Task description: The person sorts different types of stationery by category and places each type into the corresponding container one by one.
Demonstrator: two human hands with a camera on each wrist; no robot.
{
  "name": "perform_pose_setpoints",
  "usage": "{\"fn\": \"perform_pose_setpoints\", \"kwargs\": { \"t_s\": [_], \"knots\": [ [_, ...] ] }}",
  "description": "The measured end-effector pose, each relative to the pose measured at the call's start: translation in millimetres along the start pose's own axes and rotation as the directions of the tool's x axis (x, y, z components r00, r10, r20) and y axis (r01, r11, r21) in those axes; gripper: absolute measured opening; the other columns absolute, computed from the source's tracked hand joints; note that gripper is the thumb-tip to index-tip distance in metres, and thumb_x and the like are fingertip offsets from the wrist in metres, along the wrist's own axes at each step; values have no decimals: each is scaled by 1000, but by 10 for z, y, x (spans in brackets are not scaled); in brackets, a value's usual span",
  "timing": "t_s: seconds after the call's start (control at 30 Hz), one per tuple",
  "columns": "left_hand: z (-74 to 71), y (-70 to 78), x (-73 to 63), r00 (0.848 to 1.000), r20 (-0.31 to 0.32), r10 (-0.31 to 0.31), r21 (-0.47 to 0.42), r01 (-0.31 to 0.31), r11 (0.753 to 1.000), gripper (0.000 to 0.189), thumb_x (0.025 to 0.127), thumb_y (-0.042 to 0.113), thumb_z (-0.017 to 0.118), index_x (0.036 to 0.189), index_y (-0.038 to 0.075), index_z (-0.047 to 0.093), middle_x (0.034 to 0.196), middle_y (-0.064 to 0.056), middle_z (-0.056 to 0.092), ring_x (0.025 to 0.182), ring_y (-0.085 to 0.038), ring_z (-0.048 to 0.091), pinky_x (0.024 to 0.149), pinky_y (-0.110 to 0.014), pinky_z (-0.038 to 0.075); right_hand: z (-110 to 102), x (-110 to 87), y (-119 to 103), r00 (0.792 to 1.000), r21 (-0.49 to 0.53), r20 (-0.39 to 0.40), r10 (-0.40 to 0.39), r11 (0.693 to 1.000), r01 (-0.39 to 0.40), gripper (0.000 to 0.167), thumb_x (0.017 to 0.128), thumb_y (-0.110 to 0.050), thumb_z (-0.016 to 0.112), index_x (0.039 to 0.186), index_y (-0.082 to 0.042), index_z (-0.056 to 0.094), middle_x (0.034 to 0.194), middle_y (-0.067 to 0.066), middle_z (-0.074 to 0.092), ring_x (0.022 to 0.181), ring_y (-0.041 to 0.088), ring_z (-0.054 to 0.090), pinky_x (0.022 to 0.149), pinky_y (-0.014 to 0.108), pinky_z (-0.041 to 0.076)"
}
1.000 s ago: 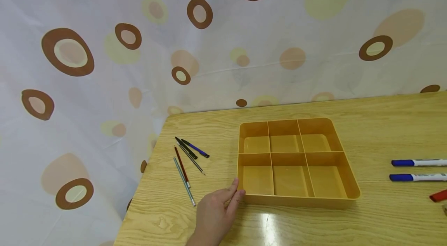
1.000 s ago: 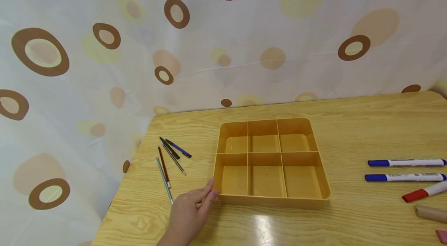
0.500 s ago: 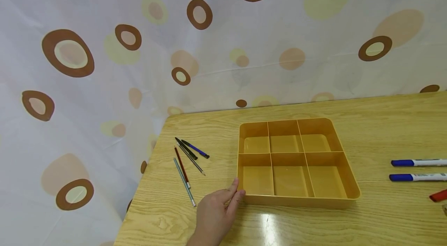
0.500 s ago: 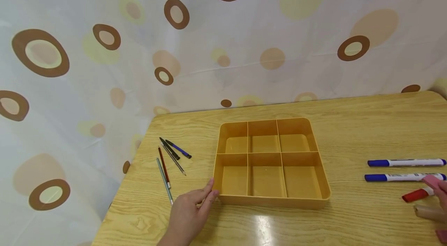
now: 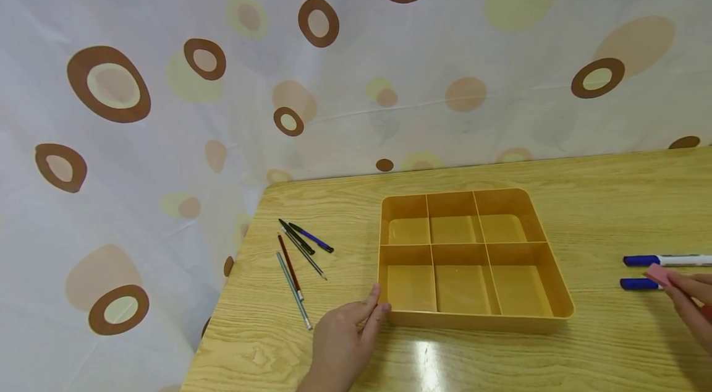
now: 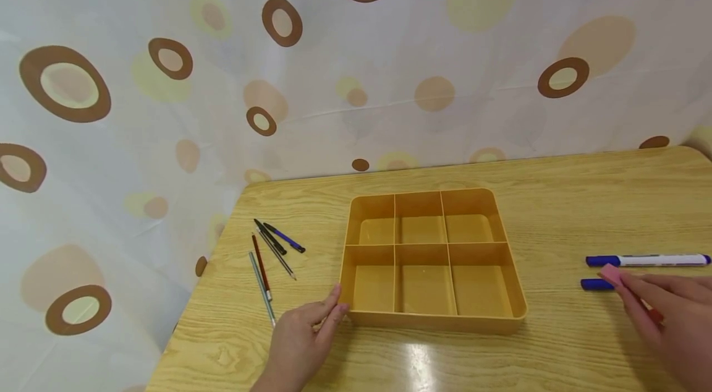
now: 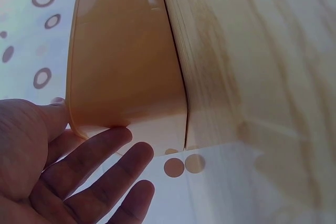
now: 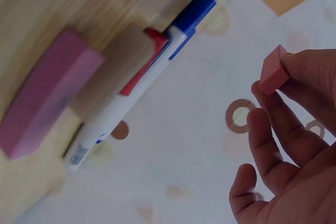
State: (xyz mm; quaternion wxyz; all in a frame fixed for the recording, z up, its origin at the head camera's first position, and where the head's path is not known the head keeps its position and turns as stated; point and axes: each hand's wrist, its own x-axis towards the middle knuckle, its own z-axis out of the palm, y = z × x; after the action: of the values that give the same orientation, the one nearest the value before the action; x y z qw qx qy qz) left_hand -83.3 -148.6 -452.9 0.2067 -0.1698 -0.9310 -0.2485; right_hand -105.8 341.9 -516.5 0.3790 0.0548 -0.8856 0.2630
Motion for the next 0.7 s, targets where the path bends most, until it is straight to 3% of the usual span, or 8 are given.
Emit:
{"fn": "perform_pose_setpoints", "kwargs": {
  "t_s": [0.07,0.1,0.23,0.3,0.37,0.47,0.6,0.7],
  "knots": [
    [-4,-3,0,1000,0,1,-2,-1,1000,34,101,33,68,122,7,76,101,-1,81,85,-14,78,67,-28,62,-44,82,-170,998,-34,19,-58,998,58,100,99,-76,31,101,14,76,83,10,79,82,-36,27,44,6,28],
    [-5,-5,0,1000,1,2,-1,-2,1000,34,101,33,67,122,7,76,102,-1,81,85,-14,78,67,-28,62,-43,115,-233,997,-18,14,-80,997,81,102,100,-74,32,90,18,74,82,28,74,89,-36,28,51,2,30],
    [0,-8,-4,1000,0,2,2,-2,1000,34,102,34,67,122,7,76,101,0,81,84,-13,78,65,-28,61,-45,244,-530,994,0,-10,-112,994,112,101,101,-74,34,83,18,74,78,37,68,109,-35,23,78,-1,29],
    [0,-11,-3,1000,-1,5,1,-5,1000,34,102,33,67,122,7,76,101,0,81,83,-13,78,64,-27,61,-59,305,-688,990,-6,-15,-140,990,140,99,102,-72,35,82,17,74,79,37,69,99,-25,44,88,0,23],
    [0,-13,-3,1000,-5,8,1,-8,1000,34,102,33,67,122,7,76,100,0,81,82,-13,78,64,-26,61,-89,356,-824,985,-57,7,-171,984,171,97,104,-71,34,84,14,76,81,33,71,86,-2,61,92,2,21],
    [2,-17,-4,1000,-9,11,1,-11,1000,34,101,33,68,122,7,76,99,0,81,82,-13,78,64,-26,61,-110,428,-975,963,-99,36,-267,958,270,91,107,-65,33,86,11,78,82,29,74,72,42,62,88,14,35],
    [6,-21,-8,1000,-9,13,4,-13,1000,34,101,33,68,121,7,76,98,0,81,82,-13,78,65,-26,61,-106,509,-1131,921,-136,73,-382,911,389,82,109,-58,34,84,4,81,80,21,77,65,38,65,64,45,45],
    [10,-22,-11,1000,-8,13,6,-13,1000,34,101,33,68,121,7,77,97,0,81,81,-13,78,64,-26,61,-95,545,-1243,901,-173,107,-420,884,433,80,109,-58,31,84,-2,83,79,16,78,65,34,66,53,49,48]
  ]
}}
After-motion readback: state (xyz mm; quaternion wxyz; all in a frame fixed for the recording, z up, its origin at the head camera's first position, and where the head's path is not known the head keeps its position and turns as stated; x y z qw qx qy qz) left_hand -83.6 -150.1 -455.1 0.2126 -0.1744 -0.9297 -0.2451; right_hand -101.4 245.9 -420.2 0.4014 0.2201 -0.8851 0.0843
